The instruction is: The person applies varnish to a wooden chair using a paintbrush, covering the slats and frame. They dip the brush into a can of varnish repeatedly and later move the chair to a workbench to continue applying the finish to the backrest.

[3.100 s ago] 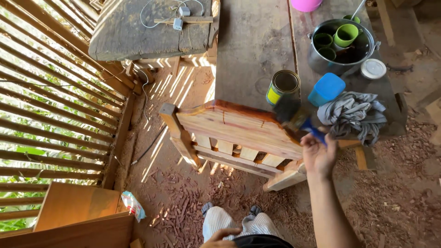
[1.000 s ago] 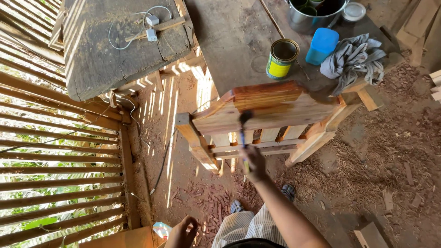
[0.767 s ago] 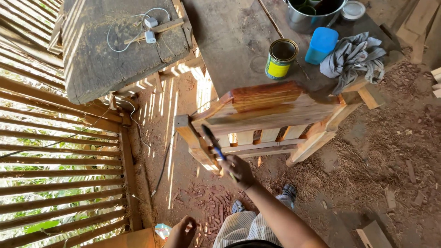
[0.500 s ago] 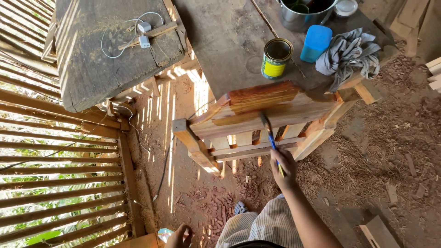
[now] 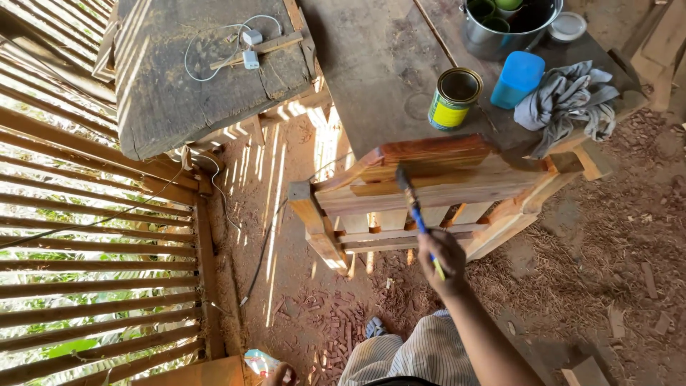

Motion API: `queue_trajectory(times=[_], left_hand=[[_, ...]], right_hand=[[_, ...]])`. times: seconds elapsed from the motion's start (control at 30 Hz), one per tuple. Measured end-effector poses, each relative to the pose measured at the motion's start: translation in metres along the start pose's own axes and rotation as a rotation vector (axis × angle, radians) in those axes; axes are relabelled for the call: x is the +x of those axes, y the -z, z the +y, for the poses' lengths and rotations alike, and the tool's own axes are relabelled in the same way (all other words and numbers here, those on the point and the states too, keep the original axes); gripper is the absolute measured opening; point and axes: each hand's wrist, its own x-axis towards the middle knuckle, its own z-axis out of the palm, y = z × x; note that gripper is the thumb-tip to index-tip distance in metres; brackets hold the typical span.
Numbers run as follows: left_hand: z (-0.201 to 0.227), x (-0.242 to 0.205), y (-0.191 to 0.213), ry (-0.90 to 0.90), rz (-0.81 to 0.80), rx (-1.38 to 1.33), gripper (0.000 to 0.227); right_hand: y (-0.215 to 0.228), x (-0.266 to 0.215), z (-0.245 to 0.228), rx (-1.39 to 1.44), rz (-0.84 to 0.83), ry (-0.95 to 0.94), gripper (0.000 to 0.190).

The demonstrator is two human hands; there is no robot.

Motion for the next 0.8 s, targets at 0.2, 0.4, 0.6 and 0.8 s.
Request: queue_trajectory(times=[0.2, 0.4, 0.6, 0.8], left_hand=[[0.005, -0.003, -0.002, -0.007, -0.048, -0.083, 0.013], [-0.029, 0.019, -0.007, -0.129, -0.028, -0.01, 0.019], [-0.026, 0.031, -0.007, -0.164, -0.07, -0.032, 0.017], [-0.019, 0.051, 0.002, -0.147, -0.206, -0.066, 0.015]], right_hand=[[-0.019, -0.019, 0.031, 0.113, -0.041, -0.016, 0.03], [0.055, -0.024, 0.027, -0.16, 0.161, -0.123, 0.025], [0.059, -0.034, 0.039, -0.472, 0.293, -0.286, 0.023], [0.037, -0.024, 0.013, -0.239, 0.163, -0.179, 0.027]])
